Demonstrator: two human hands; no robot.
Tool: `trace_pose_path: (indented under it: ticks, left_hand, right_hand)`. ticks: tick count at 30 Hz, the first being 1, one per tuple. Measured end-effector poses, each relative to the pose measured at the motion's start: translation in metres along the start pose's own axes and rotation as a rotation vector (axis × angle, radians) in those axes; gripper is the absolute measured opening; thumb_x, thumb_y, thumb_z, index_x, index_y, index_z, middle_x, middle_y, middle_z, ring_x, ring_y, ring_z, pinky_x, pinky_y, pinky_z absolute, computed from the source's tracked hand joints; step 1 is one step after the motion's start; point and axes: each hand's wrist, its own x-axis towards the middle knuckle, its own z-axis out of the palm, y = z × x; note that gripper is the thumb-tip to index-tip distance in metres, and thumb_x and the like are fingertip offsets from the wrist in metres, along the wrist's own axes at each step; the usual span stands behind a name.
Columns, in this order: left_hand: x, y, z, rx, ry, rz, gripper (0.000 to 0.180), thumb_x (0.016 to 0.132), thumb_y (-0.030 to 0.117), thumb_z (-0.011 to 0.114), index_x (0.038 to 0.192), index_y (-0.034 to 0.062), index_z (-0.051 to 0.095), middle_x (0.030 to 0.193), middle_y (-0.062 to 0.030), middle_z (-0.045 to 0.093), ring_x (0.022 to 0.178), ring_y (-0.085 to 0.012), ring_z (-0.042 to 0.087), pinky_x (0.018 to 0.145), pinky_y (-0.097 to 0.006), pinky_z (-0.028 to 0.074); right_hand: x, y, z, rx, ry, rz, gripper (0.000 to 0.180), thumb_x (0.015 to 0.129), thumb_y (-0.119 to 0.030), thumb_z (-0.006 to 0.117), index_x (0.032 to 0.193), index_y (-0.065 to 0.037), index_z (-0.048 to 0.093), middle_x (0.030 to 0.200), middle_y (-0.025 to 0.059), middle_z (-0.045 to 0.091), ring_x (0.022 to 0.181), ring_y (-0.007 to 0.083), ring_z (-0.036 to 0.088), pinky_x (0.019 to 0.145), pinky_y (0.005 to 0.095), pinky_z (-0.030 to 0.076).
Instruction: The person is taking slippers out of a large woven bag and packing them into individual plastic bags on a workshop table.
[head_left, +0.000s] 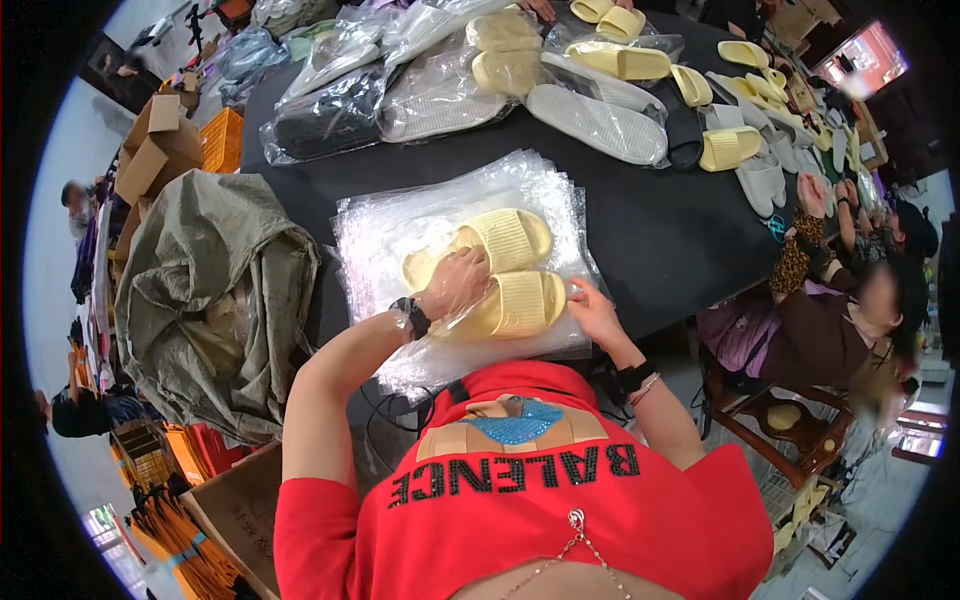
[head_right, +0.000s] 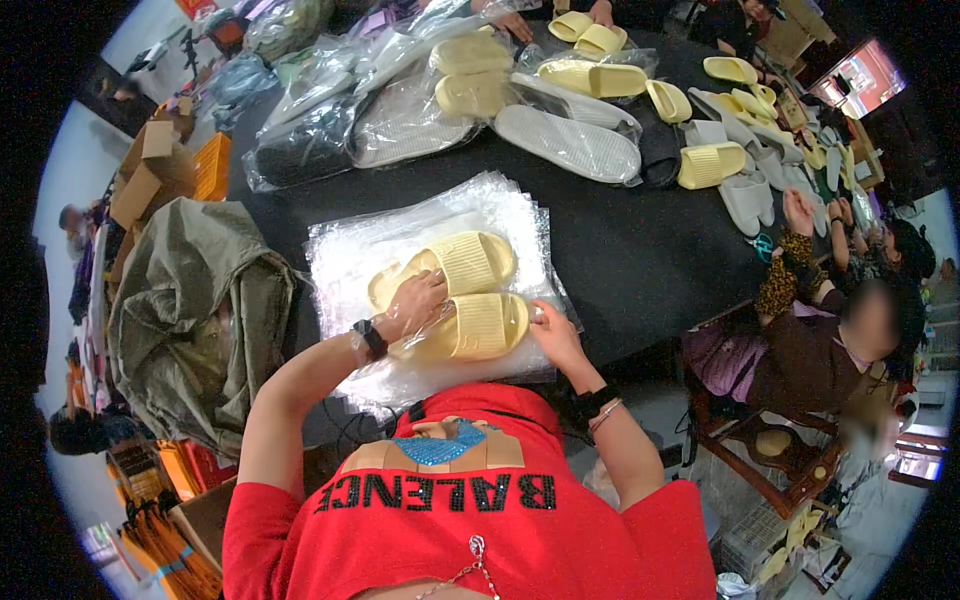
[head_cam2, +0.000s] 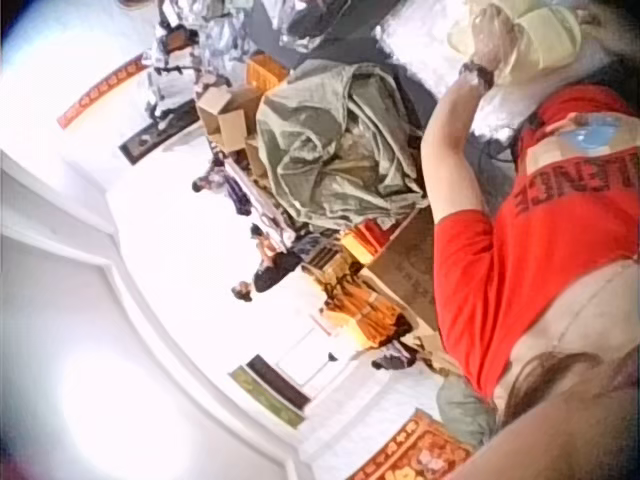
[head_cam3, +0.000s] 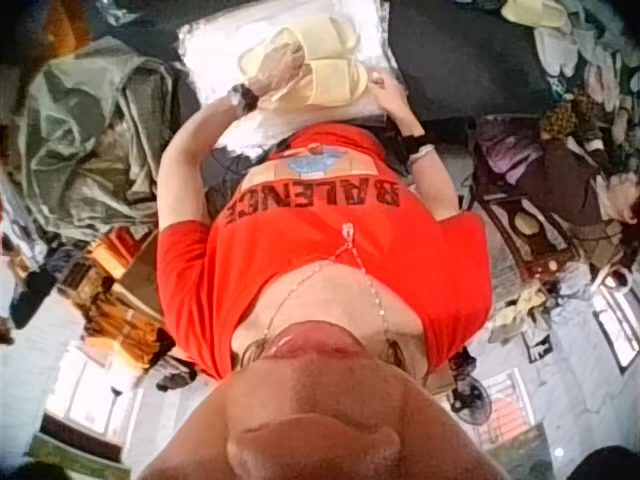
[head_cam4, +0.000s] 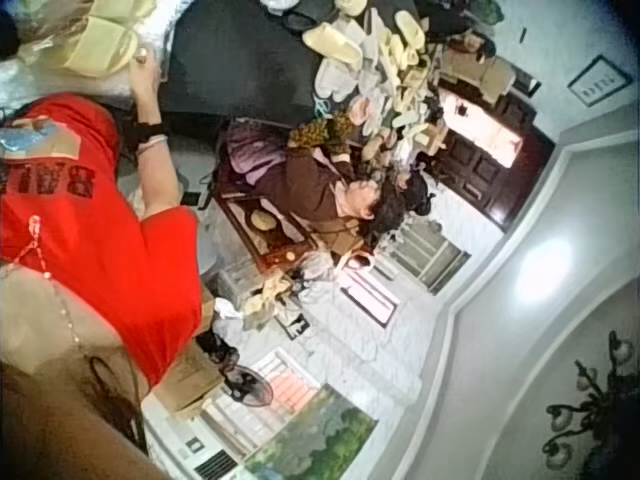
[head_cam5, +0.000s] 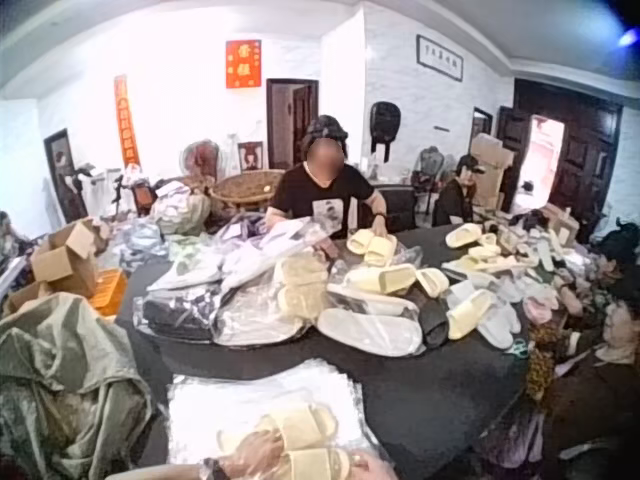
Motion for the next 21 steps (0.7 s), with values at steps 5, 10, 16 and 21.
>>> trace_pose_path:
  ticks: [5, 10, 16, 21]
  left_hand:
    - [-0.01, 0.004, -0.007, 0.025, -0.002, -0.132, 0.018, 0.076, 0.02, 0.058, 0.086, 0.0047, 0.059, 0.093, -0.0114, 0.053, 0.089, -0.0291, 0.053, 0.072, -0.041, 0.046]
    - [-0.042, -0.009, -0.025, 0.083, -0.013, -0.301, 0.018, 0.075, 0.019, 0.058, 0.087, 0.0064, 0.059, 0.097, -0.0121, 0.053, 0.091, -0.0307, 0.052, 0.074, -0.041, 0.046]
    - [-0.138, -0.077, -0.04, 0.332, -0.129, -0.445, 0.022, 0.07, 0.009, 0.056, 0.092, 0.0084, 0.062, 0.094, -0.0094, 0.055, 0.089, -0.0302, 0.05, 0.075, -0.038, 0.043]
    - [-0.192, -0.09, -0.094, 0.144, 0.269, -0.632, 0.017, 0.073, 0.003, 0.054, 0.089, 0.0038, 0.059, 0.092, -0.0128, 0.055, 0.089, -0.0352, 0.049, 0.076, -0.042, 0.043]
  right_hand:
    - [-0.001, 0.002, 0.002, 0.046, -0.01, 0.08, 0.032, 0.077, -0.009, 0.059, 0.108, -0.005, 0.052, 0.08, 0.0121, 0.064, 0.073, 0.0195, 0.061, 0.066, 0.0318, 0.046]
    - [-0.003, 0.014, -0.006, 0.034, 0.076, -0.01, 0.02, 0.077, -0.005, 0.059, 0.096, -0.002, 0.053, 0.076, 0.0106, 0.062, 0.071, 0.0165, 0.059, 0.064, 0.0296, 0.046]
    - [-0.004, 0.015, -0.01, -0.026, 0.062, -0.105, 0.011, 0.079, -0.005, 0.057, 0.088, 0.0, 0.057, 0.072, 0.01, 0.062, 0.068, 0.0155, 0.059, 0.063, 0.0285, 0.045]
    - [-0.003, 0.004, -0.011, -0.096, 0.014, -0.134, 0.013, 0.08, -0.008, 0.057, 0.089, 0.001, 0.059, 0.07, 0.0109, 0.062, 0.064, 0.0204, 0.06, 0.062, 0.0305, 0.047]
